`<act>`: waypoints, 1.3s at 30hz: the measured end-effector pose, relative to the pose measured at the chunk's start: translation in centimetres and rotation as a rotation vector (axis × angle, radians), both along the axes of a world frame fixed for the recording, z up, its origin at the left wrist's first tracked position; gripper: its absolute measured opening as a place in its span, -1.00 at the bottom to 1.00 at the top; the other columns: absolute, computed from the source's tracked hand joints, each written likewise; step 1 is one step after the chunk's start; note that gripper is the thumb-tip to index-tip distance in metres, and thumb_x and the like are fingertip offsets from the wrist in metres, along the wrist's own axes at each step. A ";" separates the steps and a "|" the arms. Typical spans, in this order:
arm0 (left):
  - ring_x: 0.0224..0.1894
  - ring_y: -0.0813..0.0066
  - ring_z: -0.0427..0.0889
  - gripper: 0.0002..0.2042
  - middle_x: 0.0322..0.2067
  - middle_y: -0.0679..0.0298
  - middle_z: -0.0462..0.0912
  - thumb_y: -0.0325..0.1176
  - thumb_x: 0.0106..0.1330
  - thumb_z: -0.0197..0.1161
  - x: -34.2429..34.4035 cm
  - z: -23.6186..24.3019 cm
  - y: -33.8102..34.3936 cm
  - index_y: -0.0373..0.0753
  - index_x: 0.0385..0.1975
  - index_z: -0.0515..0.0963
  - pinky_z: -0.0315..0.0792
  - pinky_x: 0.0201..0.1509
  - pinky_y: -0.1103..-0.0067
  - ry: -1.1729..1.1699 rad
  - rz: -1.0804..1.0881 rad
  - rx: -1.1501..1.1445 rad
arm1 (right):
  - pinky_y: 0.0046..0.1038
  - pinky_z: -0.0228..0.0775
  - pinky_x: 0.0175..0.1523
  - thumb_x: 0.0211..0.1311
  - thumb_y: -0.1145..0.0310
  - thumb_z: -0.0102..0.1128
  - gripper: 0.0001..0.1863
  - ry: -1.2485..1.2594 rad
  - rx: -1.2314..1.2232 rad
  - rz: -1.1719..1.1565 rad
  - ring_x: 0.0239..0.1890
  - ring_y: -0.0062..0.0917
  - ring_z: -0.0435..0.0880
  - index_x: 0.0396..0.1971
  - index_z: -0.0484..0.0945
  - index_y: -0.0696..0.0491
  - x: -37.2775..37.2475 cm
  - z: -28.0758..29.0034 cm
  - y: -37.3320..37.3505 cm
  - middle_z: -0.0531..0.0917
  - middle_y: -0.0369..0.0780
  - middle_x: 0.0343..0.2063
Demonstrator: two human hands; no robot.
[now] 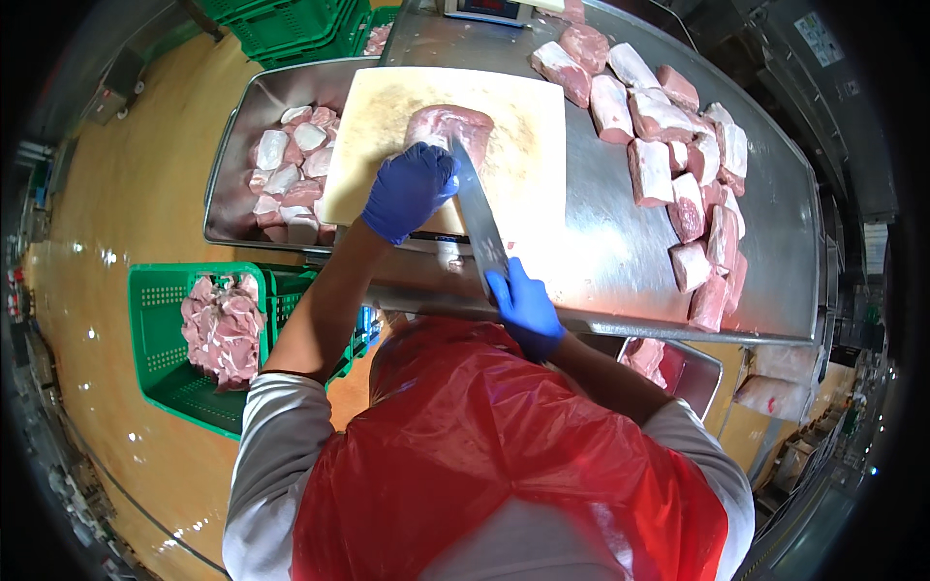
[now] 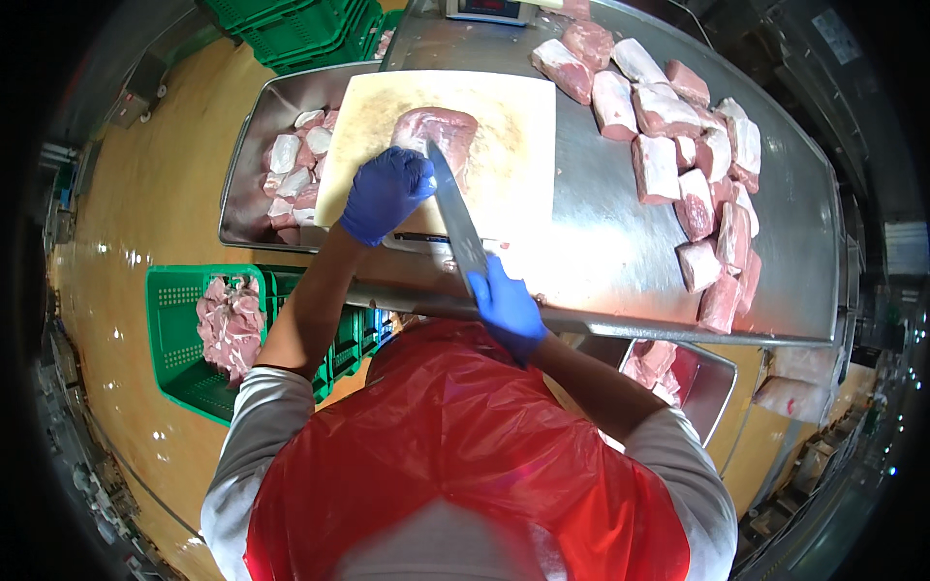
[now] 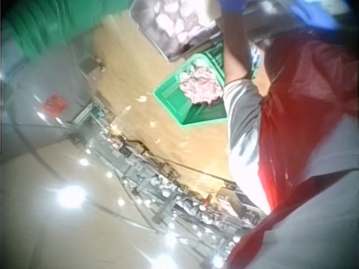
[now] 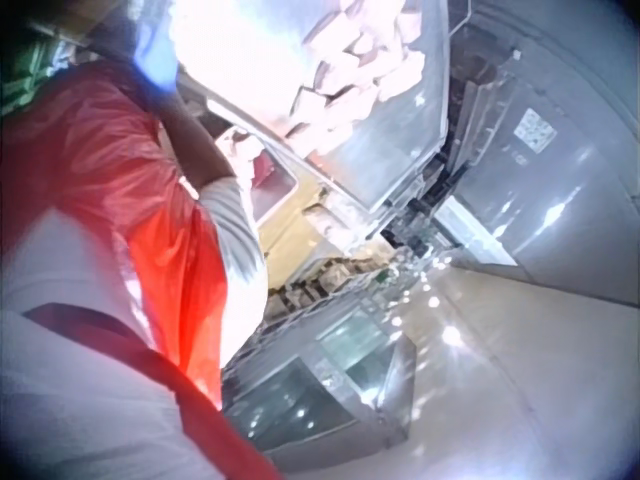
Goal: The person cuts large pieces of raw meat into smaller portions using a knife on a cutting board. The cut pieces are placed into a green basket and a metal tray. The person wears blue gloves and a red apron while working at a stainless steel table.
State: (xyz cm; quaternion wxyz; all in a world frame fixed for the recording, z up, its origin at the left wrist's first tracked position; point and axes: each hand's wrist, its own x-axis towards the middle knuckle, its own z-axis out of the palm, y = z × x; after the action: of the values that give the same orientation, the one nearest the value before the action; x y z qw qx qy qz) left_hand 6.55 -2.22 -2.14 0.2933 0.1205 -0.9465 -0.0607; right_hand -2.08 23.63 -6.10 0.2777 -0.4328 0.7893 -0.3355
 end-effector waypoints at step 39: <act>-0.46 0.55 0.54 -0.87 -0.41 0.25 0.67 -0.67 0.16 0.27 11.3 -5.1 -2.1 -0.33 -0.32 0.64 0.45 -0.31 0.62 1.190 -0.132 1.642 | 0.04 0.47 -0.30 0.45 0.29 0.06 -0.77 0.467 0.369 0.388 -0.39 0.13 0.66 -0.06 0.36 0.09 -2.6 11.9 -2.8 0.65 0.14 -0.47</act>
State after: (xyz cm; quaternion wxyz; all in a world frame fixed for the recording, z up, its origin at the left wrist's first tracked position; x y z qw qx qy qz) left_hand 17.80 -4.34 -7.19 0.5395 0.1822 -0.3177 -0.7582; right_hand -4.70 20.82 5.80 0.2218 -0.5824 0.7818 -0.0200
